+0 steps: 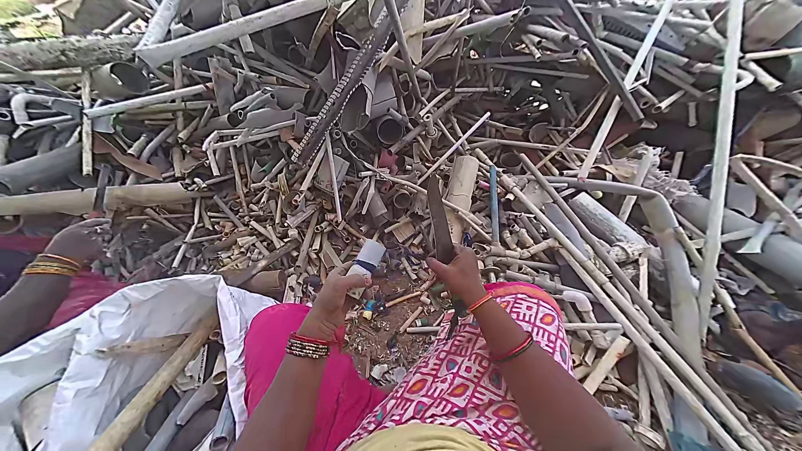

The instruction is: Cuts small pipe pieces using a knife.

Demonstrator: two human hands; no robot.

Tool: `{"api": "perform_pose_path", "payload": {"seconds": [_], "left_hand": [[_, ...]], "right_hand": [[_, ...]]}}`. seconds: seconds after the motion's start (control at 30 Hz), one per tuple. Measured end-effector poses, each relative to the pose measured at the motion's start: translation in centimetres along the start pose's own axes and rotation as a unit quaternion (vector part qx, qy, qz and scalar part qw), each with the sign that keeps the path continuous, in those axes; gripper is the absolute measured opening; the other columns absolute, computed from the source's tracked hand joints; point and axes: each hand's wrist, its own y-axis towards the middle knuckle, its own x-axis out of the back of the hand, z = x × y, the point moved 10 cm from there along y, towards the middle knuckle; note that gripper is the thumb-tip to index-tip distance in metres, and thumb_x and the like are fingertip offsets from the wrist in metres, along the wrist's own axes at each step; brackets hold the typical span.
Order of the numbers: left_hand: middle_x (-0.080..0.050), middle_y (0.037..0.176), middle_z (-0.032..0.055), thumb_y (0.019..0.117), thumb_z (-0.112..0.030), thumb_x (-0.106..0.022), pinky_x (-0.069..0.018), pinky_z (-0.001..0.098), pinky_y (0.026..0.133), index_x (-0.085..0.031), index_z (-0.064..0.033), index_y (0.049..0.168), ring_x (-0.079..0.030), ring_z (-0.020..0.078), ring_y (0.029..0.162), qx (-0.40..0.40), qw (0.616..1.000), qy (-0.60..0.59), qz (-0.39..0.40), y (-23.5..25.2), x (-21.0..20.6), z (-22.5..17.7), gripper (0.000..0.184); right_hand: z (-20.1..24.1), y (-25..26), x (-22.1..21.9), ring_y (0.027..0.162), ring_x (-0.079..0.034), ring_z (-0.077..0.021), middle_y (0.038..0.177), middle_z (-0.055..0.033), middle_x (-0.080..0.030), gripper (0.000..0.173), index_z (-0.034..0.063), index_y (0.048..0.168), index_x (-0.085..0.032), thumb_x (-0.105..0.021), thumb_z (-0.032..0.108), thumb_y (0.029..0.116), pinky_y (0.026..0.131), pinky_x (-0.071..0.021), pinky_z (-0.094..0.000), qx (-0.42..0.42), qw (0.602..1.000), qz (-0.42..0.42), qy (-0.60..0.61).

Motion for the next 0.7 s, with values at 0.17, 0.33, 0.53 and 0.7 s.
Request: {"api": "perform_pose_path", "payload": {"seconds": [0.17, 0.33, 0.53, 0.7], "left_hand": [[-0.066, 0.089, 0.0037, 0.0824, 0.017, -0.058, -0.0571, 0.0211, 0.066, -0.052, -0.0005, 0.116, -0.066, 0.0075, 0.072, -0.126, 0.989, -0.013, -0.07, 0.0, 0.7, -2.7, 0.038], [-0.067, 0.104, 0.0083, 0.0776, 0.003, -0.076, -0.0564, 0.0253, 0.082, -0.05, 0.0042, 0.124, -0.067, 0.0084, 0.09, -0.168, 0.974, 0.146, 0.051, 0.7, -4.3, -1.2, 0.054], [-0.065, 0.083, 0.0016, 0.0754, 0.012, -0.068, -0.0575, 0.0218, 0.072, -0.048, 0.0019, 0.117, -0.067, 0.0055, 0.073, -0.093, 0.995, 0.019, 0.001, 0.7, -4.7, 1.9, 0.047], [-0.065, 0.088, 0.0061, 0.0739, 0.015, -0.07, -0.057, 0.0229, 0.072, -0.048, 0.0034, 0.122, -0.067, 0.0083, 0.076, -0.07, 0.993, 0.092, -0.012, 1.5, -3.6, 1.9, 0.054]], "right_hand": [[0.1, 0.1, -2.5, 0.052, -0.054, -0.0044, 0.068, -0.0003, -0.061, 0.011, 0.0004, 0.09, -0.064, -0.075, 0.001, 0.0866, 0.054, -0.0487, -0.0211, -0.042, 0.989, 0.116, 0.082], [1.7, -1.9, -4.6, 0.055, -0.057, -0.0024, 0.073, 0.0011, -0.064, 0.015, 0.0013, 0.095, -0.062, -0.072, -0.004, 0.0852, 0.055, -0.051, -0.0187, -0.026, 0.972, 0.186, 0.141], [0.3, -2.1, -4.5, 0.05, -0.052, -0.0043, 0.078, -0.0038, -0.064, 0.016, -0.0021, 0.104, -0.061, -0.067, -0.007, 0.0902, 0.048, -0.047, -0.0179, -0.107, 0.956, 0.148, 0.231], [-3.3, -0.4, -1.4, 0.047, -0.05, -0.0029, 0.084, -0.0067, -0.071, 0.012, 0.0045, 0.115, -0.058, -0.057, 0.006, 0.1028, 0.042, -0.0394, -0.0161, -0.19, 0.883, -0.034, 0.428]]}}
